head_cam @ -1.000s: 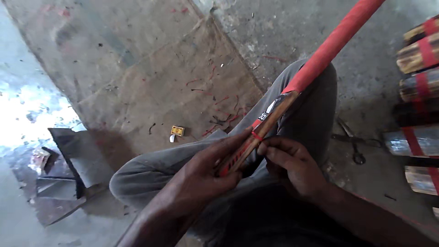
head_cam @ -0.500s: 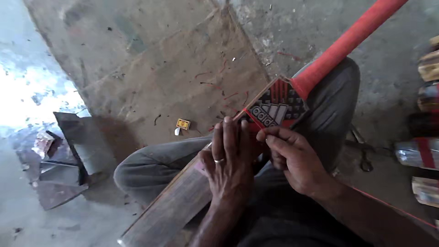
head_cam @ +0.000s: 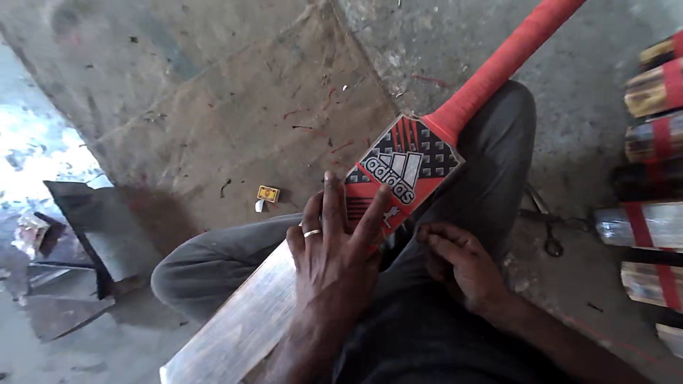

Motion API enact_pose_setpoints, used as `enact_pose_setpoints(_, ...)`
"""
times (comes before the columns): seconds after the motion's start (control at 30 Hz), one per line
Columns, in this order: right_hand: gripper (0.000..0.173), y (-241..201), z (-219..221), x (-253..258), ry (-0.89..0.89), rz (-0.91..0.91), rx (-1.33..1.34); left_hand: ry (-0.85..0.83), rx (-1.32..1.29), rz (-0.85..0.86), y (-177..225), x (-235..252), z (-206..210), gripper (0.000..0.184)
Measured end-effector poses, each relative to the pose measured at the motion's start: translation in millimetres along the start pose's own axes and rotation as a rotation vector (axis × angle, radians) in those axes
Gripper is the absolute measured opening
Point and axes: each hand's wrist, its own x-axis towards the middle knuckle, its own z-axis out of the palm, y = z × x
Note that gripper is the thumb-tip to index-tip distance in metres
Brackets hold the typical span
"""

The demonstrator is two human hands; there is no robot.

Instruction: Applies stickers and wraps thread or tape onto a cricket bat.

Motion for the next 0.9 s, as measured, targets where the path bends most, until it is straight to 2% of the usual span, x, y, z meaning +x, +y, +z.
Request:
enact_pose_setpoints(0.17, 0.019, -7, 4, -2, -0.062, -0.033, 0.150, -0.074, -0.054, 0.028, -7, 2, -9, 0.079)
enact_pose_setpoints(0.3, 0.021, -3, 2, -1, -0.054, -0.044, 0.113, -0.085, -0.068, 0.033, -9, 3, -7, 0.080)
enact_pose_setpoints(0.37, 0.022, -6, 4, -1, -0.077, -0.055, 0.063, -0.143, -0.144, 0.034, -11, 4, -14, 0.081)
enact_pose_setpoints(0.43, 0.021, -14, 9, 1, -0.129, -0.086, 0.033, -0.271, -0.315, 0.015, -15, 6, -29, 0.085)
enact_pose_setpoints(0.5, 0.020, -24, 15, 3, -0.178, -0.125, 0.044, -0.449, -0.582, -0.023, -20, 9, -47, 0.097)
enact_pose_setpoints(0.6, 0.019, -35, 23, 5, -0.251, -0.178, 0.063, -0.687, -0.982, -0.104, -28, 13, -65, 0.100)
enact_pose_setpoints(0.77, 0.019, -39, 30, 8, -0.247, -0.162, 0.077, -0.913, -1.252, -0.077, -48, 27, -53, 0.096)
enact_pose_setpoints(0.83, 0.021, -43, 38, 13, -0.192, -0.111, 0.059, -0.858, -1.311, -0.076, -56, 33, -51, 0.085)
enact_pose_setpoints(0.87, 0.021, -47, 44, 18, -0.165, -0.088, 0.055, -0.732, -1.226, -0.061, -58, 32, -57, 0.078)
enact_pose_setpoints(0.9, 0.022, -54, 50, 24, -0.155, -0.075, 0.060, -0.535, -1.008, -0.040, -56, 25, -65, 0.070)
